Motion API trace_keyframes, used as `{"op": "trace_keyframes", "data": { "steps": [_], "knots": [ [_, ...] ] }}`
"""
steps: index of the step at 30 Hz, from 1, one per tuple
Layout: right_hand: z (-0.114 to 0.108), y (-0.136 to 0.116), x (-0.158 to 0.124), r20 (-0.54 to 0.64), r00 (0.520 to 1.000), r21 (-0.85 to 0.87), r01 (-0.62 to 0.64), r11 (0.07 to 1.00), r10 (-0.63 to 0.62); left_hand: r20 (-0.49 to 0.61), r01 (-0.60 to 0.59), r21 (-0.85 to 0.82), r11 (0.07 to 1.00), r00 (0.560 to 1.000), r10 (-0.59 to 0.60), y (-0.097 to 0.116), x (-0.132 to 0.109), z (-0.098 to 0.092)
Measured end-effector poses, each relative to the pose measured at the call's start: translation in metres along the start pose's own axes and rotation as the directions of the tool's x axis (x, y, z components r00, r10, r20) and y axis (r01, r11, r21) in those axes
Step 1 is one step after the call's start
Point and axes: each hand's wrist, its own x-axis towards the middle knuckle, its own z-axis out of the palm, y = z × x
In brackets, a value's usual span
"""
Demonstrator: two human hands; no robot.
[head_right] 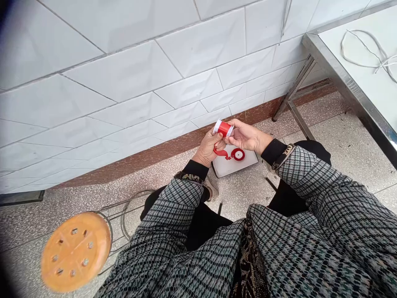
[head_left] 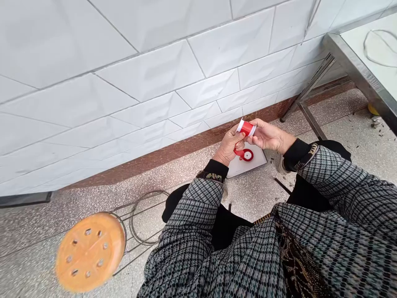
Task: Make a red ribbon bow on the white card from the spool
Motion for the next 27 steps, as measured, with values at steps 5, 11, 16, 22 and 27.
{"op": "trace_keyframes", "data": {
  "steps": [5,11,16,22,27],
  "knots": [
    [0.008,0.006,-0.002,-0.153,0.951,-0.250,0.225,0.942,-0.268,-0.102,-0.078,0.008,0.997,0.992,0.078,-0.003,0.004,0.002],
    [0.015,0.021,0.006,-0.247,0.783,-0.465,0.421,0.779,-0.571,-0.179,-0.098,0.035,0.995,0.979,0.103,-0.002,0.005,0.010],
    [0.013,0.016,0.012,-0.270,0.763,-0.429,0.451,0.783,-0.587,-0.238,-0.079,0.094,0.992,0.966,0.100,-0.002,0.002,0.017],
    [0.009,0.003,0.008,-0.334,0.790,-0.324,0.417,0.849,-0.515,-0.252,-0.155,0.330,0.931,0.936,0.245,-0.006,0.001,0.012],
    [0.010,0.002,0.006,-0.345,0.804,-0.291,0.399,0.870,-0.484,-0.172,-0.174,0.319,0.932,0.956,0.238,-0.007,0.001,0.010]
  ]
}}
